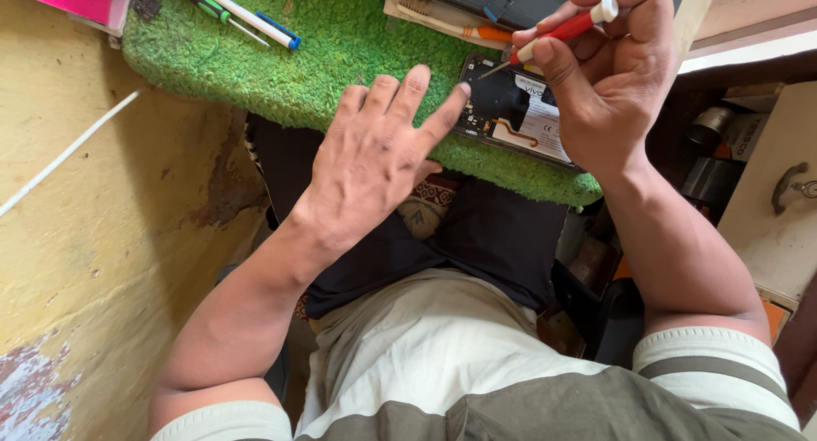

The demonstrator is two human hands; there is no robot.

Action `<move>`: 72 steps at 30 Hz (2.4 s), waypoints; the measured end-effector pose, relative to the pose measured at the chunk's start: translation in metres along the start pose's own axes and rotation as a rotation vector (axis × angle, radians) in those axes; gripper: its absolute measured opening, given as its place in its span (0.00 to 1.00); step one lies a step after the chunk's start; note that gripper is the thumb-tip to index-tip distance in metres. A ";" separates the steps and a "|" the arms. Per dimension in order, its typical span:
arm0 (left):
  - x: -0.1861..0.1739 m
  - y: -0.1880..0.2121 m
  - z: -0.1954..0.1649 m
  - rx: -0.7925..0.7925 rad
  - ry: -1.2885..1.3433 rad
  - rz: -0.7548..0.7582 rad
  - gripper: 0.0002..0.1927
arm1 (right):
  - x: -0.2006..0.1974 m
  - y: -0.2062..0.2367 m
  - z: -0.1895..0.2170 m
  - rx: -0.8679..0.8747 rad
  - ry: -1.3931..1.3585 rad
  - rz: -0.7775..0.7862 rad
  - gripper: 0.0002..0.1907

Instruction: The person uses a screwdriver to tighten screws on the internal frame of a disassembled smartphone, then aligns the pink back cover onto the phone body and presses it into place. They then power on the phone and tap the setup screen, leaving the reassembled phone on the work mat.

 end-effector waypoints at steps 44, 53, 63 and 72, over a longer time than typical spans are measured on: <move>0.002 0.003 0.002 0.017 0.011 -0.023 0.54 | -0.002 -0.005 0.029 0.013 0.326 0.098 0.11; 0.003 0.001 0.002 -0.029 0.053 -0.022 0.52 | 0.018 -0.002 0.028 -0.201 0.679 0.254 0.09; 0.005 0.004 0.004 -0.021 0.047 -0.012 0.53 | 0.011 -0.006 0.037 -0.154 0.754 0.345 0.06; 0.003 0.006 0.004 -0.013 0.073 -0.023 0.53 | 0.023 -0.001 0.027 -0.258 0.746 0.401 0.08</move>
Point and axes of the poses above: each hand's wrist, its own y-axis away from the middle knuckle, its own x-axis out of the palm, z = x × y, the point moved 3 cm from there along -y, towards the middle knuckle, and after that the axes turned 15 degrees about -z, right-handed, at the moved point
